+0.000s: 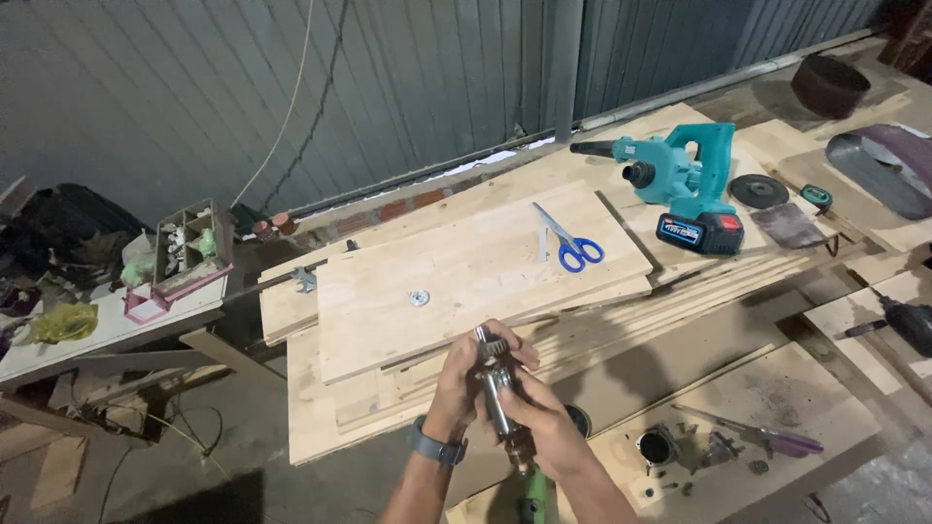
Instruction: The person assembles a mechanical component on a wooden workbench. They use a wrench to tighten a nut on a cylindrical part, then use scissors to cut a small piece of material and insert it into the assembly. The person continues to adjust and tighten the parts by hand.
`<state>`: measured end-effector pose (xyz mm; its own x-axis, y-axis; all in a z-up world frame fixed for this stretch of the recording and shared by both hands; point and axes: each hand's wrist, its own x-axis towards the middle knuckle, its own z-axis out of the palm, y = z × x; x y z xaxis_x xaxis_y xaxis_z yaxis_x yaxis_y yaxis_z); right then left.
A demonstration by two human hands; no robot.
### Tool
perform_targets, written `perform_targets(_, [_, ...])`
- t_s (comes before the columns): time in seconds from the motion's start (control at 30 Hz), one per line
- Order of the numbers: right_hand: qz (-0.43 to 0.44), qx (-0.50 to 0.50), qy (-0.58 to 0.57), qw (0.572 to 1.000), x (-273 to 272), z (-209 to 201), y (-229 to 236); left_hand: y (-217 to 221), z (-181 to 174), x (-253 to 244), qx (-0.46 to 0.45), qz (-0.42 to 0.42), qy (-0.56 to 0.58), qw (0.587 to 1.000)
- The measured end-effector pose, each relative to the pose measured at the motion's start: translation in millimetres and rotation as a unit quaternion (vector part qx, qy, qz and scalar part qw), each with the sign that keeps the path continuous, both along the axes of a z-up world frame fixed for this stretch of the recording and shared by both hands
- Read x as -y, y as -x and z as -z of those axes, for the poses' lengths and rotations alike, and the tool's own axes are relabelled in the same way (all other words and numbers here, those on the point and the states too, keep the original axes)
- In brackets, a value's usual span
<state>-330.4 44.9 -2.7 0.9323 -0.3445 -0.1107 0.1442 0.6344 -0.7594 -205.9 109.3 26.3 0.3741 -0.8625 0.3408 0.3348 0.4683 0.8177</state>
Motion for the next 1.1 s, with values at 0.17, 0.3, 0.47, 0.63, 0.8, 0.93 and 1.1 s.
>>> perform_targets(0.17, [0.019, 0.008, -0.021, 1.000, -8, -1, -4, -3, 14, 1, -0.065, 0.021, 0.016, 0.998])
perform_targets(0.3, [0.086, -0.071, 0.250, 0.962, -18, -23, -2, -6, 21, 9, -0.067, 0.086, 0.072, 0.991])
perform_targets(0.47, [0.031, 0.010, 0.207, 0.978, -19, -24, 5, 2, 16, 3, -0.040, 0.064, 0.050, 0.996])
perform_targets(0.63, [0.024, 0.058, 0.309, 0.949, -8, 41, 5, 9, -4, -8, 0.068, 0.045, 0.037, 0.996])
perform_targets(0.8, [0.085, 0.079, 0.417, 0.901, -9, 57, 7, 18, -25, -17, 0.172, -0.019, 0.016, 0.985])
perform_targets(0.93, [0.037, 0.029, 0.329, 0.943, -8, 51, 7, 16, -19, -18, 0.132, -0.034, 0.022, 0.990])
perform_targets(1.1, [-0.104, 0.151, 0.025, 0.983, -3, 63, 7, 9, -3, -13, 0.102, -0.011, -0.006, 0.995])
